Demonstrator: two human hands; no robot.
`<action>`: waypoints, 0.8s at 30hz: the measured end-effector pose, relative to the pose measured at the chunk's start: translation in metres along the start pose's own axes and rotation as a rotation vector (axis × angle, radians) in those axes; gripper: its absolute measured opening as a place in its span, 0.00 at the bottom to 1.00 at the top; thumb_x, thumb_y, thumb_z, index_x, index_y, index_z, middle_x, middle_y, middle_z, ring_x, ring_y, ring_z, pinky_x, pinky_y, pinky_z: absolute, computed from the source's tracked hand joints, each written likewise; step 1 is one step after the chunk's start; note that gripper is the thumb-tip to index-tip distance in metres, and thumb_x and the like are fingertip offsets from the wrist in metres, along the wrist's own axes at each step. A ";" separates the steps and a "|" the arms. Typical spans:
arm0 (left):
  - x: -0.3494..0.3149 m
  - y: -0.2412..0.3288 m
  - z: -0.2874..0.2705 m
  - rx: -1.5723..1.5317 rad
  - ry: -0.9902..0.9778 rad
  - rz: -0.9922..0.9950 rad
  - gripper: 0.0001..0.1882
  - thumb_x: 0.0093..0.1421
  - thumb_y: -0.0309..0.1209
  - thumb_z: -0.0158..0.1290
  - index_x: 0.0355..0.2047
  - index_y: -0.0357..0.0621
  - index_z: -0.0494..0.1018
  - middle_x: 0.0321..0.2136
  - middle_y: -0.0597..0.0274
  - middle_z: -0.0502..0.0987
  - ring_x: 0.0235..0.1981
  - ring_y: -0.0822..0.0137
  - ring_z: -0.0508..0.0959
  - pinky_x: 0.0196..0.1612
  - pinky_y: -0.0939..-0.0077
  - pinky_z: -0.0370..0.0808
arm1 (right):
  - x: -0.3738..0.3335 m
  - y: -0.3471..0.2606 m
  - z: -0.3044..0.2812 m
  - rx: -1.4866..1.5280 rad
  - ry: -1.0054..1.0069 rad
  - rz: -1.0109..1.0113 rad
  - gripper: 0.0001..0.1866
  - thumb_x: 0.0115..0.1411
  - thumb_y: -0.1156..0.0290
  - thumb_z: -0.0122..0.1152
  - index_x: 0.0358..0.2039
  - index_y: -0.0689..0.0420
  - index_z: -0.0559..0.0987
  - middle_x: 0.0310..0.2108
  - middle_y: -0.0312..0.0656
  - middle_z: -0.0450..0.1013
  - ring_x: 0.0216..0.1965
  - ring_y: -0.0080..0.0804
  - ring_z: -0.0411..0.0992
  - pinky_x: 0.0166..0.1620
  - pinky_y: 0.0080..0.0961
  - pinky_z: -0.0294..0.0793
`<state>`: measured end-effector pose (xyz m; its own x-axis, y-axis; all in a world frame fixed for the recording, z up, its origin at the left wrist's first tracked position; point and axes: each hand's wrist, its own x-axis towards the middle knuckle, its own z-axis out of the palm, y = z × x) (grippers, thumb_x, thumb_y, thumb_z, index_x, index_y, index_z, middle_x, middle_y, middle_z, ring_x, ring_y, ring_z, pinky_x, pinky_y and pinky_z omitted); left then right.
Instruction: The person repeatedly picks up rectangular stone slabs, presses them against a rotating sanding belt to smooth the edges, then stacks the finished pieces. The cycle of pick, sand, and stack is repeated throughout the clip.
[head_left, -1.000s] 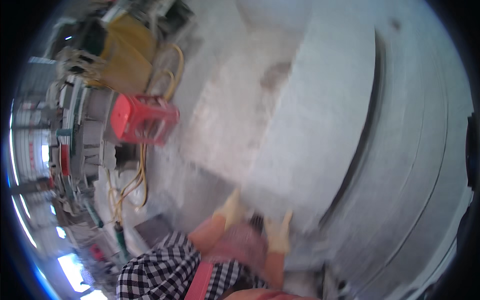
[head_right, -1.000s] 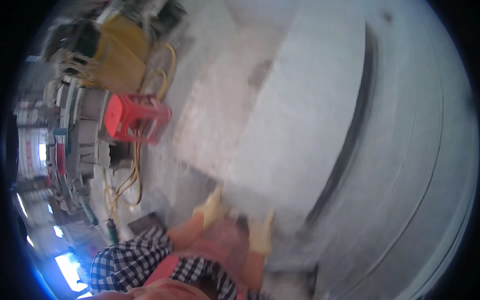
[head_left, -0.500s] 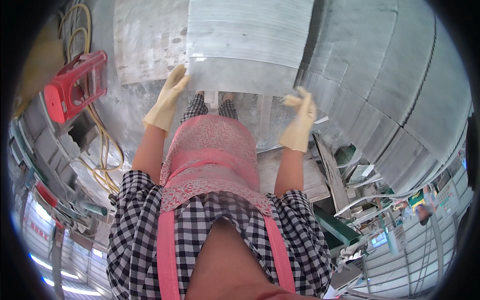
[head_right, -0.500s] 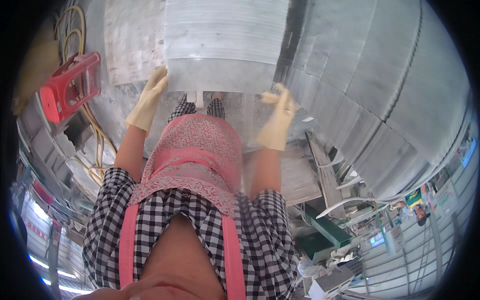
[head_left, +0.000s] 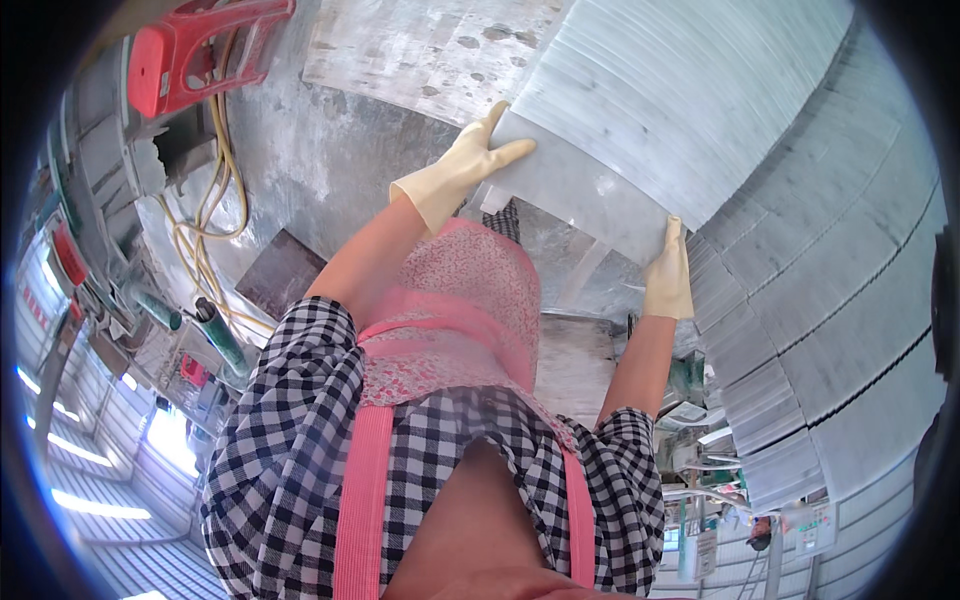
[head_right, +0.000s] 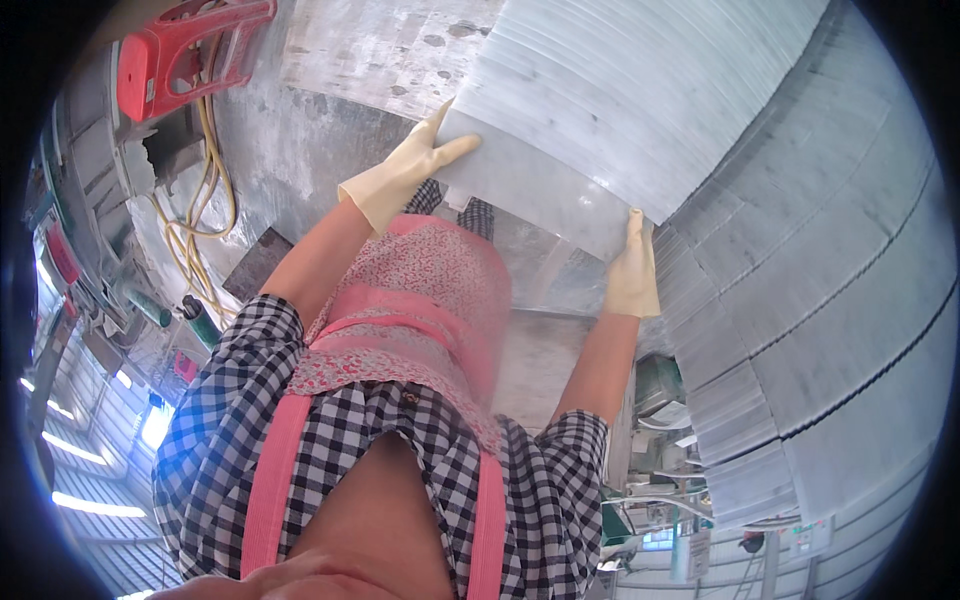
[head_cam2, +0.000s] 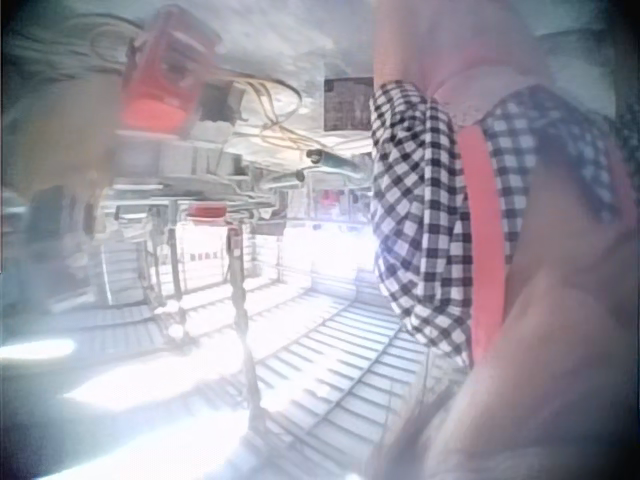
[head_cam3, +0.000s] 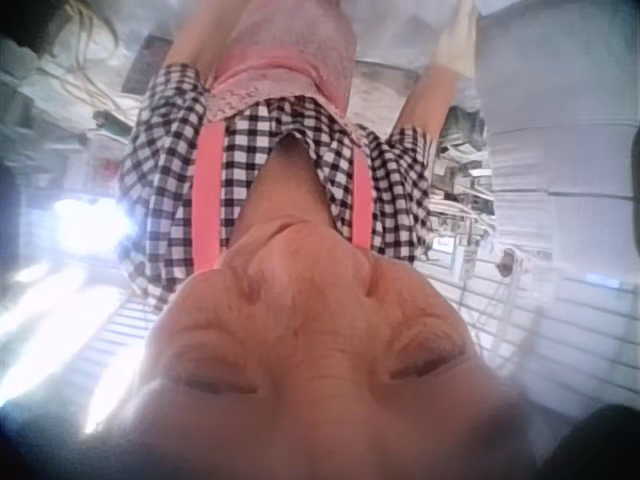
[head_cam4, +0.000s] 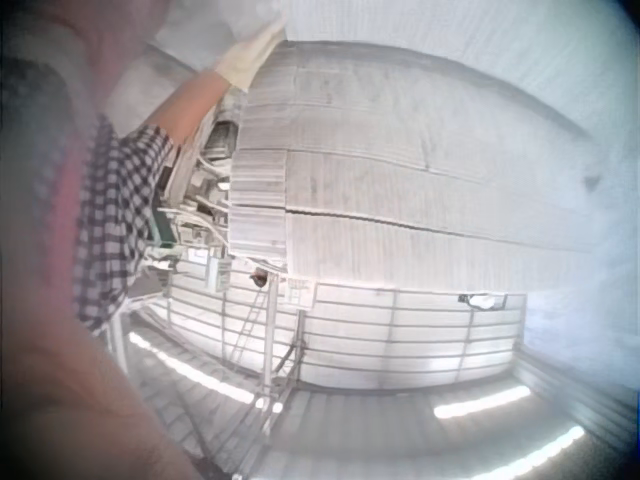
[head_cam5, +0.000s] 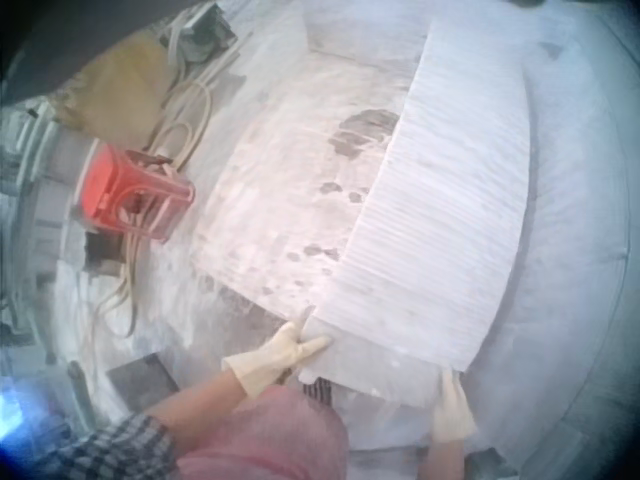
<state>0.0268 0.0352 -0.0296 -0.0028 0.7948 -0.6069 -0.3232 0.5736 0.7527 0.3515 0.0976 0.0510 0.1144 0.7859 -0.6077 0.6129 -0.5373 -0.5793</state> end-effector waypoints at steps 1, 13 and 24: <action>0.001 -0.005 0.001 0.059 0.006 0.028 0.50 0.57 0.41 0.62 0.67 0.23 0.46 0.53 0.36 0.72 0.56 0.53 0.72 0.57 0.66 0.70 | 0.000 0.000 -0.002 0.035 -0.032 -0.010 0.30 0.72 0.51 0.39 0.57 0.67 0.70 0.53 0.47 0.72 0.54 0.33 0.70 0.58 0.25 0.65; 0.006 -0.008 0.000 0.131 0.001 0.063 0.51 0.62 0.50 0.56 0.67 0.24 0.43 0.59 0.33 0.65 0.63 0.50 0.65 0.63 0.66 0.61 | 0.000 0.003 -0.002 0.019 -0.007 0.040 0.36 0.69 0.44 0.46 0.57 0.68 0.68 0.52 0.45 0.73 0.53 0.30 0.70 0.57 0.22 0.65; -0.007 0.028 -0.016 0.106 -0.005 -0.119 0.38 0.67 0.51 0.49 0.66 0.34 0.56 0.59 0.51 0.67 0.61 0.63 0.66 0.62 0.75 0.61 | -0.005 -0.025 0.021 -0.131 0.099 0.127 0.42 0.66 0.38 0.44 0.64 0.66 0.62 0.67 0.52 0.56 0.68 0.42 0.53 0.68 0.29 0.49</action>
<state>0.0021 0.0430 -0.0086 0.0343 0.7209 -0.6922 -0.2196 0.6812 0.6984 0.3188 0.1003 0.0570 0.2695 0.7440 -0.6114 0.6841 -0.5947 -0.4222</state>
